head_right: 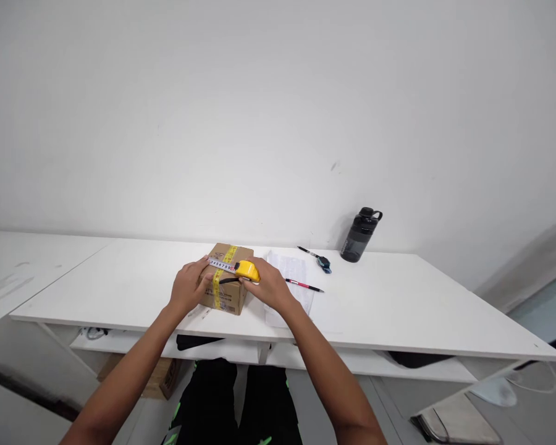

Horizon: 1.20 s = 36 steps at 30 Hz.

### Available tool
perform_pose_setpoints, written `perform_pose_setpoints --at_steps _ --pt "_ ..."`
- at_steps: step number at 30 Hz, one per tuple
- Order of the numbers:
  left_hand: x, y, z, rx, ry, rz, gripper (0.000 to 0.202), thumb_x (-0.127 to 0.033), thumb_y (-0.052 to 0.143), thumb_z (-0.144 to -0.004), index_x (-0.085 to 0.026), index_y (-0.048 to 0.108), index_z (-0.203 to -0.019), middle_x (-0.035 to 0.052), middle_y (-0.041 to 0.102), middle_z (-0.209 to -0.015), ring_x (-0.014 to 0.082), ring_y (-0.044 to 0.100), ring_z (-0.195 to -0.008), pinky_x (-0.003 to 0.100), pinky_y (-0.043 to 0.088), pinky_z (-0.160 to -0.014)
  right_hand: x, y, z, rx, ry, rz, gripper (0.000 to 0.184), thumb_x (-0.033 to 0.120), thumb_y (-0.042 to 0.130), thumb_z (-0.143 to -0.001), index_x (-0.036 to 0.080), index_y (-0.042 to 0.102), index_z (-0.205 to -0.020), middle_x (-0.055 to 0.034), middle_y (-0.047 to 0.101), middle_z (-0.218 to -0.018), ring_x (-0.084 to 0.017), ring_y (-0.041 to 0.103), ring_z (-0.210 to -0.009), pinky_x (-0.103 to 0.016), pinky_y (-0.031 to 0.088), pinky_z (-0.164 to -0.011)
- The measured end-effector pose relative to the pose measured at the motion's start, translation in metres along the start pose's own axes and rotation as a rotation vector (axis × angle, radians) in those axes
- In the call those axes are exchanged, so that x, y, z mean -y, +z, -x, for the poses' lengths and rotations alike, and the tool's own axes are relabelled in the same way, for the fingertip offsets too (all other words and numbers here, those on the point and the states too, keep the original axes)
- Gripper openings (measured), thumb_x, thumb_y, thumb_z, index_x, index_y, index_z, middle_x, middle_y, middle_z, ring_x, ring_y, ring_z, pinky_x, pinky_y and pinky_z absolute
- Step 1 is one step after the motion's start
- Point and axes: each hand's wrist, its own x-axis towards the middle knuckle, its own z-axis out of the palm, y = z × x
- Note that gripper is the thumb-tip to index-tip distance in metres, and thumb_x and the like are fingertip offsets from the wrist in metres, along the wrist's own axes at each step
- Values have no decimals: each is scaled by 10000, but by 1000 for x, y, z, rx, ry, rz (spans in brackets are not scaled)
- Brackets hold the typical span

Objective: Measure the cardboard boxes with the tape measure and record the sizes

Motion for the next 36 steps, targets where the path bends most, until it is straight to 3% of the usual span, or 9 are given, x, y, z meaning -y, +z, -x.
perform_pose_setpoints --at_steps 3,6,11,17,20,25,27,31,36 --pt "3 7 0 -63 -25 58 370 -419 450 -938 -238 590 -1229 76 613 -1319 289 593 -1106 481 470 -922 -5 2 -22 29 147 -122 456 445 650 -786 282 494 -1182 -34 664 -1058 -235 638 -902 -377 514 -761" --pt "0 10 -4 -96 -44 102 321 -399 468 -932 -238 613 -1168 72 655 -1246 279 600 -1081 480 476 -925 -4 8 -47 94 178 -213 465 451 661 -777 274 487 -1170 -24 666 -1026 -218 636 -879 -345 509 -726" --pt "-2 14 -2 -126 -187 295 356 -412 500 -923 -243 570 -1229 80 631 -1259 264 575 -1149 471 472 -977 15 27 -82 229 63 -145 463 430 661 -786 268 482 -1181 -29 666 -1019 -234 622 -902 -357 477 -757" --pt "-2 11 4 -137 -372 638 474 -431 476 -941 -242 393 -1368 127 542 -1372 243 548 -1243 400 500 -978 36 48 -93 241 -76 -155 380 358 610 -829 269 502 -1182 -26 657 -1037 -230 614 -915 -354 460 -781" --pt "-9 6 -2 -90 -439 659 516 -466 497 -922 -254 381 -1378 127 475 -1441 246 490 -1302 404 475 -1011 34 44 -86 86 -41 -222 401 403 635 -814 269 526 -1175 -26 648 -1065 -225 609 -924 -364 467 -813" --pt "-19 2 -7 43 -726 688 740 -541 624 -819 -217 349 -1425 166 464 -1438 298 500 -1283 436 439 -1023 -1 24 -64 -553 232 -531 569 489 740 -701 212 534 -1154 -50 629 -1074 -214 601 -942 -352 495 -814" --pt "-18 1 1 49 -755 757 708 -533 634 -809 -207 397 -1391 158 507 -1396 295 541 -1233 419 463 -992 -20 19 -53 -682 344 -674 547 504 740 -695 195 554 -1106 -41 636 -1015 -200 609 -900 -343 503 -792" --pt "-7 -2 42 -27 -586 940 623 -496 654 -790 -196 470 -1304 134 535 -1354 282 545 -1222 402 467 -995 -41 21 -29 -638 417 -910 489 510 730 -705 189 579 -1040 -27 651 -944 -178 624 -843 -341 508 -794" --pt "14 -9 96 34 -574 987 672 -435 700 -765 -219 423 -1338 141 509 -1399 276 502 -1287 423 419 -1060 -19 30 -5 -456 385 -943 439 472 735 -723 211 585 -1043 -12 649 -897 -172 618 -805 -332 514 -767"
